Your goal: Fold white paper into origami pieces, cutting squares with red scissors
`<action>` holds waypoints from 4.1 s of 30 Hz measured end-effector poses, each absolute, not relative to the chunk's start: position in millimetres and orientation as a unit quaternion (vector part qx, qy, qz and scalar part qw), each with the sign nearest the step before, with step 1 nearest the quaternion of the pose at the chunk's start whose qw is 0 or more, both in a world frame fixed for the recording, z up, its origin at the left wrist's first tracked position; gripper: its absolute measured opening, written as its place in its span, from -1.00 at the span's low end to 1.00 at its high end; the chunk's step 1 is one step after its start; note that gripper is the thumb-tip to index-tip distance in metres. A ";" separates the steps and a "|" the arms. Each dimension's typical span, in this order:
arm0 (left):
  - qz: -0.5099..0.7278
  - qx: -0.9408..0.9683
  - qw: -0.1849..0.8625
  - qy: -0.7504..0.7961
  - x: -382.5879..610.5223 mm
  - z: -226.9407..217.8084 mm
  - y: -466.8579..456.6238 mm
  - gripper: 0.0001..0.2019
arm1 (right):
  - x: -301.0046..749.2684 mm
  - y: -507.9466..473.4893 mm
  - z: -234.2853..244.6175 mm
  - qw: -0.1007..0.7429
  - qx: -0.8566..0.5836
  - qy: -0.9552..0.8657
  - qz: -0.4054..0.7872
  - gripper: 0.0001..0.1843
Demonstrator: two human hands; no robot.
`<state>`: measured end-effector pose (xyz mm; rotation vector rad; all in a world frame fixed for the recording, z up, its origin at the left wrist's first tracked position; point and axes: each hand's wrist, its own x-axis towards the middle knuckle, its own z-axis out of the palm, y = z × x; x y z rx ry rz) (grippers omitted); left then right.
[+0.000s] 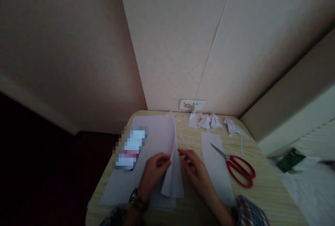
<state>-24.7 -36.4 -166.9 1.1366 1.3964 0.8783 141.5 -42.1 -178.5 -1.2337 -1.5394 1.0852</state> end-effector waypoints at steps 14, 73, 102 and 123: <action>0.401 0.483 0.550 0.551 -26.0 -172.1 -39.7 -0.80 | 125.7 -48.9 -187.8 0.428 -0.455 -0.606 0.492 -0.47; 0.404 0.580 0.414 0.573 -21.4 -171.2 -46.0 -0.85 | 124.5 -47.7 -178.0 0.436 -0.536 -0.609 0.390 -0.63; 0.281 0.556 -0.012 0.782 -90.0 -171.7 -57.1 -0.17 | 105.4 3.9 -137.1 0.233 -0.596 -0.702 0.314 -0.62; 0.275 0.540 0.051 0.794 -90.8 -162.6 -57.5 -0.21 | 107.2 -3.1 -108.6 0.286 -0.554 -0.704 0.339 -0.62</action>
